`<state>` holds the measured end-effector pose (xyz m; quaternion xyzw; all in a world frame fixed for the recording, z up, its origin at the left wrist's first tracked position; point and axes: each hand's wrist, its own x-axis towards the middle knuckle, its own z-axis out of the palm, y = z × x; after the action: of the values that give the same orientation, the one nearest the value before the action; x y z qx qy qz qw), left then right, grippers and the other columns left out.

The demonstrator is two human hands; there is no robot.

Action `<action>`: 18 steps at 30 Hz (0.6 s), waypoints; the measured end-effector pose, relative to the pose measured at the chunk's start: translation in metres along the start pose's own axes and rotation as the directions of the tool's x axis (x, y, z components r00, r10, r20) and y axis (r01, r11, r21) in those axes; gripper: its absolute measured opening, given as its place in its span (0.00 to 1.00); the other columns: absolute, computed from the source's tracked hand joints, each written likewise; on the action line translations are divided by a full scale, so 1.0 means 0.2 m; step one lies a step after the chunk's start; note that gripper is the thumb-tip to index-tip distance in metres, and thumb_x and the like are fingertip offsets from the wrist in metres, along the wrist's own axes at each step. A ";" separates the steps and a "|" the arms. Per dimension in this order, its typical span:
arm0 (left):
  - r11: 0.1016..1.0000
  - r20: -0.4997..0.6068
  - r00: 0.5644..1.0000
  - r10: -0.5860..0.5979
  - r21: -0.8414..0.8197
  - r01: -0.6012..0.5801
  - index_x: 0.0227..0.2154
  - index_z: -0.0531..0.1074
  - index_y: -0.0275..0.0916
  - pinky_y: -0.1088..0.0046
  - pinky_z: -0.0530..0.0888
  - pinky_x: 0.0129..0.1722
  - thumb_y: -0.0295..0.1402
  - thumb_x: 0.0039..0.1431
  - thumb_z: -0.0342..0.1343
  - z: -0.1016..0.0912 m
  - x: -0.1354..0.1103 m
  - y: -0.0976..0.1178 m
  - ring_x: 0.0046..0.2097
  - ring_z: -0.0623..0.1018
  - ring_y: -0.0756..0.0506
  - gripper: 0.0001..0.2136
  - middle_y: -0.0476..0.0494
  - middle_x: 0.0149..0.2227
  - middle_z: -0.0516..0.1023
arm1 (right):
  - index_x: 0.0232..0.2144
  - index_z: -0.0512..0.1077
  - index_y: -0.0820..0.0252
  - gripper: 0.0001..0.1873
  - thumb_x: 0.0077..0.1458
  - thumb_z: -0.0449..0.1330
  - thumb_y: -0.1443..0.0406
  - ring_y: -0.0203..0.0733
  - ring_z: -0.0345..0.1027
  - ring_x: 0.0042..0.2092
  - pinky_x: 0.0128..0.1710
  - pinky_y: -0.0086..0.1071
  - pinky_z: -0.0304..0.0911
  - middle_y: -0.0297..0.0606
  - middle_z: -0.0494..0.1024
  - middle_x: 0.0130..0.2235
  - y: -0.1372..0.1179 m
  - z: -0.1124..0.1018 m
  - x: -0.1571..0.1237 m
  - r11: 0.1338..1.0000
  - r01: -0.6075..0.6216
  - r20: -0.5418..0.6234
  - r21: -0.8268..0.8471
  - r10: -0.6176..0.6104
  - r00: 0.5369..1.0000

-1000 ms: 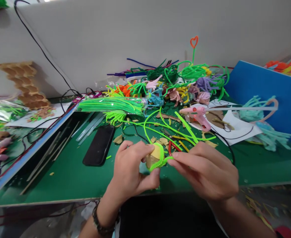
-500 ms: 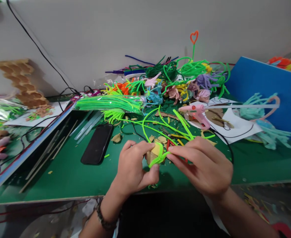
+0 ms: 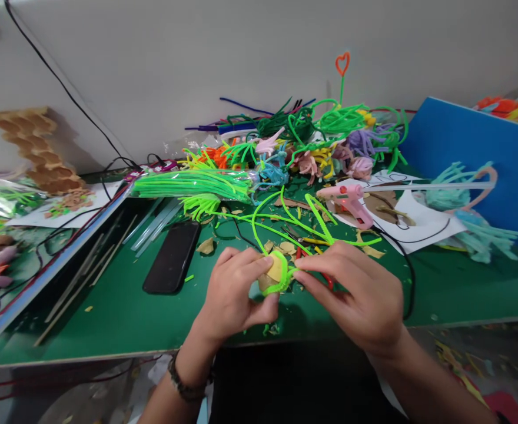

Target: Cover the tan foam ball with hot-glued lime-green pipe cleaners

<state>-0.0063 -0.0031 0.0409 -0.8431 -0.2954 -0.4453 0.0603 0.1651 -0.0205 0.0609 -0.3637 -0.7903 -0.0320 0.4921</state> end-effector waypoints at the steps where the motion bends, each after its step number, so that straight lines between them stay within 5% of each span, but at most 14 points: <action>1: 1.000 0.002 1.000 -0.006 -0.016 0.006 0.38 0.59 0.40 0.74 0.61 0.23 0.31 0.53 0.46 0.00 0.00 0.00 0.18 0.61 0.53 0.08 0.56 0.20 0.61 | 0.29 0.71 0.62 0.03 0.54 0.58 0.69 0.31 0.62 0.25 0.27 0.24 0.60 0.33 0.73 0.23 0.00 0.00 0.00 1.000 0.005 0.005 0.014 -0.005 1.000; 13: 0.993 -0.040 0.992 0.119 0.014 -0.119 0.37 0.59 0.39 0.72 0.63 0.23 0.32 0.55 0.44 0.00 -0.01 0.02 0.23 0.65 0.48 0.07 0.48 0.23 0.67 | 0.28 0.71 0.62 0.04 0.54 0.57 0.68 0.31 0.63 0.26 0.27 0.24 0.61 0.32 0.72 0.22 -0.03 -0.03 -0.02 0.999 -0.012 -0.006 0.052 0.012 1.000; 18: 0.988 -0.066 0.992 0.103 -0.105 -0.110 0.41 0.60 0.40 0.72 0.64 0.24 0.31 0.54 0.45 0.00 -0.03 0.03 0.24 0.66 0.48 0.10 0.47 0.25 0.68 | 0.29 0.70 0.61 0.03 0.54 0.58 0.67 0.30 0.66 0.29 0.31 0.24 0.63 0.32 0.74 0.25 -0.01 -0.06 -0.02 0.993 -0.018 0.035 0.118 0.014 0.999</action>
<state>-0.0047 -0.0101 0.0373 -0.8459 -0.2232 -0.4821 0.0470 0.1727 -0.0288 0.0649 -0.3408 -0.7961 0.0252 0.4994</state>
